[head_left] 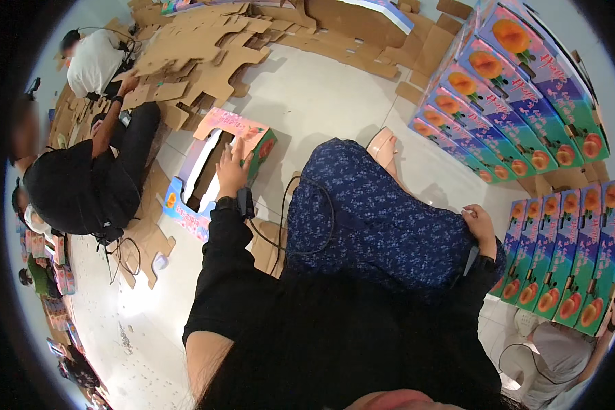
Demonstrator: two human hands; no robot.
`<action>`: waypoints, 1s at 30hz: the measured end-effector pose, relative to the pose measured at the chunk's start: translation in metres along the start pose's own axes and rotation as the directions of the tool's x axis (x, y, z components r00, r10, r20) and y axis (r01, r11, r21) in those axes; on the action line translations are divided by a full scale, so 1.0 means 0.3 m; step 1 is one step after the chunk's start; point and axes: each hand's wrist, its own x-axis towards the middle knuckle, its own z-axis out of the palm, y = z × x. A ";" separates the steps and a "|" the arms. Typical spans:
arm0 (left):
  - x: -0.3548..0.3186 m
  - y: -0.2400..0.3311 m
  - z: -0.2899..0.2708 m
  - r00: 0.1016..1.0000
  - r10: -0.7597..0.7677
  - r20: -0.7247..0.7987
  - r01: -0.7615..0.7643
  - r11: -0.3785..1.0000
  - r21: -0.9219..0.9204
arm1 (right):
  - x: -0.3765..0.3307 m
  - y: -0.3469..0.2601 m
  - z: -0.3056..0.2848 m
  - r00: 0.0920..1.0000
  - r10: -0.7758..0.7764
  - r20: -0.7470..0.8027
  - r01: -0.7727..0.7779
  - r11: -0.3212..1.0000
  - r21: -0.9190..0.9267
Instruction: Organize and stack cardboard boxes on the floor.
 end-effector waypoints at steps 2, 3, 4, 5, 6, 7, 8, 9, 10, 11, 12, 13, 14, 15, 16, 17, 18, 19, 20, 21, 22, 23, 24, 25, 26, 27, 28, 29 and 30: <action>-0.022 0.021 0.011 1.000 -0.027 0.010 0.026 0.998 0.051 | -0.001 0.001 0.002 1.000 -0.003 -0.003 0.003 1.000 -0.018; -0.036 0.034 0.018 0.999 -0.021 -0.034 0.026 0.988 0.152 | -0.003 0.002 0.004 1.000 -0.003 -0.004 0.003 1.000 -0.006; -0.047 0.043 0.022 0.999 -0.025 -0.041 0.034 0.971 0.238 | -0.003 0.001 0.005 1.000 0.006 -0.015 -0.006 1.000 -0.004; -0.058 0.049 0.024 0.997 -0.012 -0.078 0.031 0.967 0.253 | -0.005 0.001 0.007 1.000 -0.004 -0.005 0.004 1.000 0.007; -0.066 0.051 0.024 0.993 0.040 -0.113 -0.008 0.963 0.270 | -0.005 -0.001 0.007 1.000 -0.015 -0.017 0.015 1.000 -0.007; -0.068 0.050 0.022 0.989 0.084 -0.122 -0.046 0.956 0.290 | -0.006 -0.002 0.009 0.999 -0.024 -0.031 0.024 1.000 -0.020; -0.064 0.045 0.019 0.985 0.100 -0.143 -0.055 0.956 0.289 | -0.005 -0.003 0.010 0.999 -0.018 -0.032 0.017 1.000 -0.017; -0.058 0.035 0.015 0.997 0.064 -0.039 -0.048 0.943 0.331 | -0.002 -0.004 0.011 0.999 -0.024 -0.028 0.023 0.999 -0.031; -0.049 0.024 0.013 0.998 0.052 0.032 -0.060 0.934 0.353 | -0.002 -0.004 0.011 0.999 -0.031 -0.027 0.030 0.998 -0.047; -0.037 0.010 0.010 0.998 0.032 0.060 -0.052 0.928 0.369 | -0.001 -0.002 0.011 0.999 -0.028 -0.035 0.026 0.999 -0.045; -0.025 -0.010 0.005 0.995 0.024 0.101 -0.055 0.949 0.310 | -0.001 -0.001 0.012 0.999 -0.028 -0.046 0.025 0.999 -0.046; -0.011 -0.027 0.003 0.987 0.020 0.160 -0.058 0.970 0.235 | -0.001 0.001 0.012 0.998 -0.011 -0.065 0.008 0.999 -0.044; -0.016 -0.039 0.007 0.998 0.038 0.055 -0.051 0.968 0.245 | -0.001 0.004 0.012 0.997 -0.018 -0.074 0.014 0.999 -0.044; -0.006 -0.052 0.007 0.998 0.065 0.018 -0.067 0.964 0.256 | -0.002 0.007 0.013 0.996 -0.047 -0.071 0.045 0.998 -0.032; 0.001 -0.064 0.004 0.995 -0.061 0.081 0.050 0.990 0.133 | -0.003 0.009 0.013 0.997 -0.043 -0.066 0.042 0.999 -0.023; 0.003 -0.069 0.003 0.968 -0.184 0.169 0.184 0.983 0.015 | -0.005 0.012 0.014 0.995 -0.067 -0.074 0.065 0.998 -0.021; 0.001 -0.067 0.005 0.972 -0.168 0.162 0.168 0.986 0.014 | -0.003 0.012 0.014 0.997 -0.057 -0.058 0.056 0.998 -0.015; -0.002 -0.062 0.003 0.983 -0.142 0.112 0.138 0.989 0.049 | -0.002 0.013 0.014 0.999 -0.020 -0.048 0.019 1.000 -0.016; -0.006 -0.057 -0.001 0.990 -0.116 0.074 0.110 0.991 0.081 | -0.003 0.012 0.014 0.998 -0.046 -0.048 0.046 0.999 -0.005; -0.012 -0.049 -0.007 0.992 -0.108 0.059 0.103 0.991 0.087 | -0.003 0.011 0.015 0.997 -0.056 -0.059 0.054 0.998 -0.034; -0.020 -0.036 -0.010 0.994 -0.099 0.057 0.095 0.994 0.060 | -0.002 0.009 0.014 0.995 -0.060 -0.076 0.055 0.996 -0.064; -0.029 -0.025 -0.016 0.997 -0.066 0.040 0.065 0.998 0.020 | -0.001 0.006 0.014 0.995 -0.065 -0.074 0.061 0.996 -0.058; -0.037 -0.013 -0.021 0.998 -0.053 0.016 0.052 0.999 0.010 | -0.002 0.002 0.014 0.996 -0.053 -0.069 0.049 0.997 -0.064; -0.045 -0.001 -0.027 0.998 -0.065 0.020 0.065 0.998 0.024 | -0.003 -0.002 0.014 0.997 -0.024 -0.072 0.018 0.996 -0.084; -0.053 0.014 -0.034 1.000 0.010 -0.009 -0.010 1.000 0.029 | -0.002 -0.007 0.014 0.997 -0.038 -0.066 0.034 0.997 -0.067; -0.054 0.028 -0.043 0.998 0.061 0.011 -0.061 0.998 0.035 | -0.001 -0.014 0.013 0.997 -0.037 -0.063 0.032 0.996 -0.080; -0.057 0.049 -0.050 0.996 0.090 0.011 -0.091 0.996 0.006 | -0.003 -0.021 0.012 0.997 -0.012 -0.070 0.004 0.994 -0.110; -0.056 0.076 -0.058 0.993 0.114 -0.023 -0.113 0.994 0.009 | -0.005 -0.028 0.010 0.998 -0.030 -0.061 0.025 0.996 -0.091; -0.050 0.109 -0.065 0.985 0.168 -0.029 -0.168 0.986 -0.018 | -0.008 -0.036 0.007 0.997 -0.034 -0.063 0.027 0.994 -0.105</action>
